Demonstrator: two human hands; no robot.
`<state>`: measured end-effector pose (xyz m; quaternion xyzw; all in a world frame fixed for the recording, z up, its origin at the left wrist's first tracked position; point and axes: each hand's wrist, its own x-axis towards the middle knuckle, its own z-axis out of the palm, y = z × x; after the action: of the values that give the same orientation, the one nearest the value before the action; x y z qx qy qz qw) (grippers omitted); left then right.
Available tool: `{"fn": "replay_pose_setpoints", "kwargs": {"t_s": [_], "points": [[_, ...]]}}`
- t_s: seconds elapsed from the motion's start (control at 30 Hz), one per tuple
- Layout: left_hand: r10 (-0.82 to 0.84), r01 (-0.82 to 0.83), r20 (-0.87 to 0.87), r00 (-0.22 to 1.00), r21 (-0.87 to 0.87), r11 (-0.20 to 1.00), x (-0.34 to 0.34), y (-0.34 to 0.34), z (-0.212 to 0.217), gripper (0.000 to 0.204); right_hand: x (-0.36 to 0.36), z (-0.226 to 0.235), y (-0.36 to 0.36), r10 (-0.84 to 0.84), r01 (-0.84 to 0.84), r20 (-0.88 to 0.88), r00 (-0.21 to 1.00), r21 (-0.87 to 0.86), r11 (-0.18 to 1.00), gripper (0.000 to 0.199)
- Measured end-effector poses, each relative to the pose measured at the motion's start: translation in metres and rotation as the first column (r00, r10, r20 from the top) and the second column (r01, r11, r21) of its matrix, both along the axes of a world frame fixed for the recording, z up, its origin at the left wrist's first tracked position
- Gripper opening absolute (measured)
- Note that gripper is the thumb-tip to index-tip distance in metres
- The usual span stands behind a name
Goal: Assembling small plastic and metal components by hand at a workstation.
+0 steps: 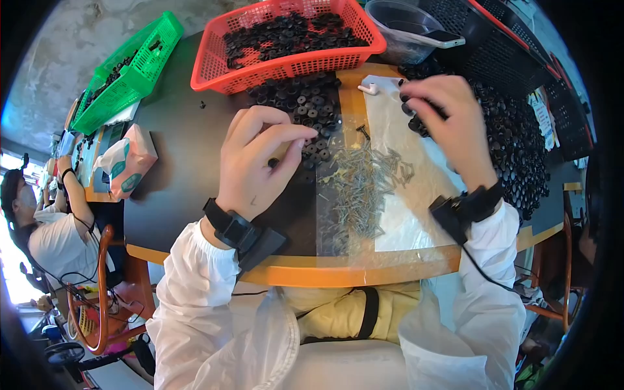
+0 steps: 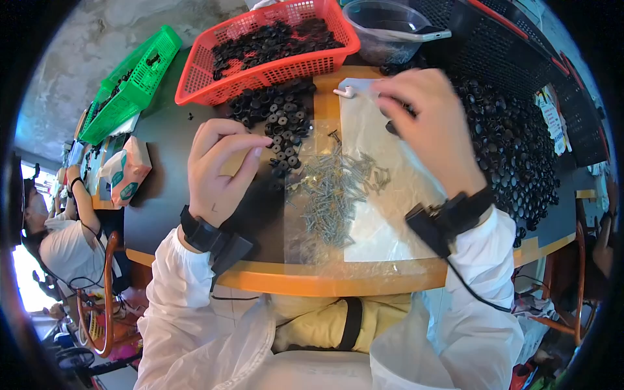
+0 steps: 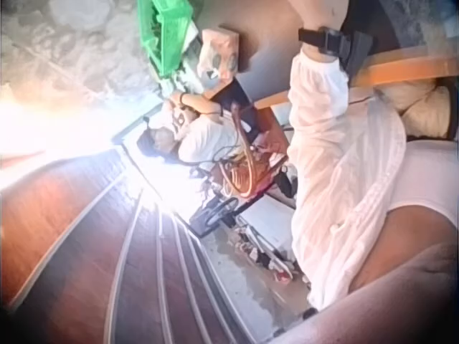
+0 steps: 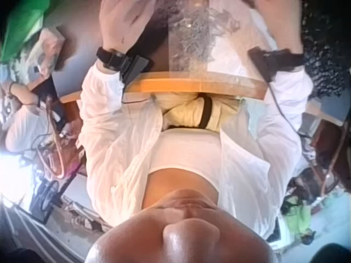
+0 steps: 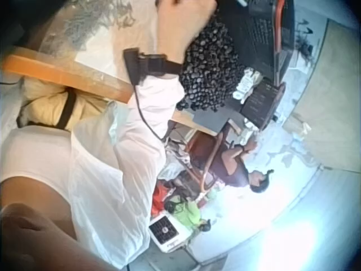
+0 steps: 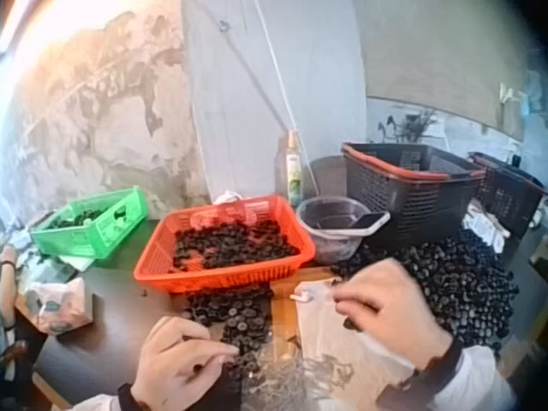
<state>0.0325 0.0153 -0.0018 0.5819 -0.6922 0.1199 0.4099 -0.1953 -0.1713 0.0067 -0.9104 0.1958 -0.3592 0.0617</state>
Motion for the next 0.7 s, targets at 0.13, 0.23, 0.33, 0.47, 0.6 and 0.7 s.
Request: {"fn": "replay_pose_setpoints", "kwargs": {"t_s": [0.13,0.23,0.33,0.47,0.6,0.7], "points": [[-0.034,0.035,-0.009,0.999,0.113,0.993,0.005,-0.001,-0.005,0.025,0.027,-0.015,0.025,0.17,-0.169,-0.131,0.977,0.015,0.985,0.019],[-0.184,0.169,0.074,0.98,0.175,0.97,0.006,-0.001,-0.008,0.021,0.034,-0.029,0.024,0.163,-0.163,-0.102,0.981,0.007,0.987,0.015],[-0.296,0.266,0.092,0.951,0.244,0.933,0.004,-0.001,-0.009,0.021,0.033,-0.031,0.027,0.143,-0.142,-0.146,0.979,0.019,0.99,0.016],[-0.362,0.326,0.061,0.93,0.32,0.89,0.007,0.001,-0.007,0.021,0.033,-0.032,0.024,0.158,-0.154,-0.142,0.977,0.037,0.987,0.018],[-0.417,0.378,0.028,0.909,0.37,0.849,0.005,0.0,-0.005,0.018,0.03,-0.031,0.024,0.154,-0.133,-0.098,0.983,0.193,0.972,0.017],[-0.434,0.403,-0.007,0.901,0.389,0.829,0.005,0.002,-0.005,0.016,0.026,-0.025,0.027,0.139,-0.107,-0.093,0.986,0.288,0.952,0.015]]}}
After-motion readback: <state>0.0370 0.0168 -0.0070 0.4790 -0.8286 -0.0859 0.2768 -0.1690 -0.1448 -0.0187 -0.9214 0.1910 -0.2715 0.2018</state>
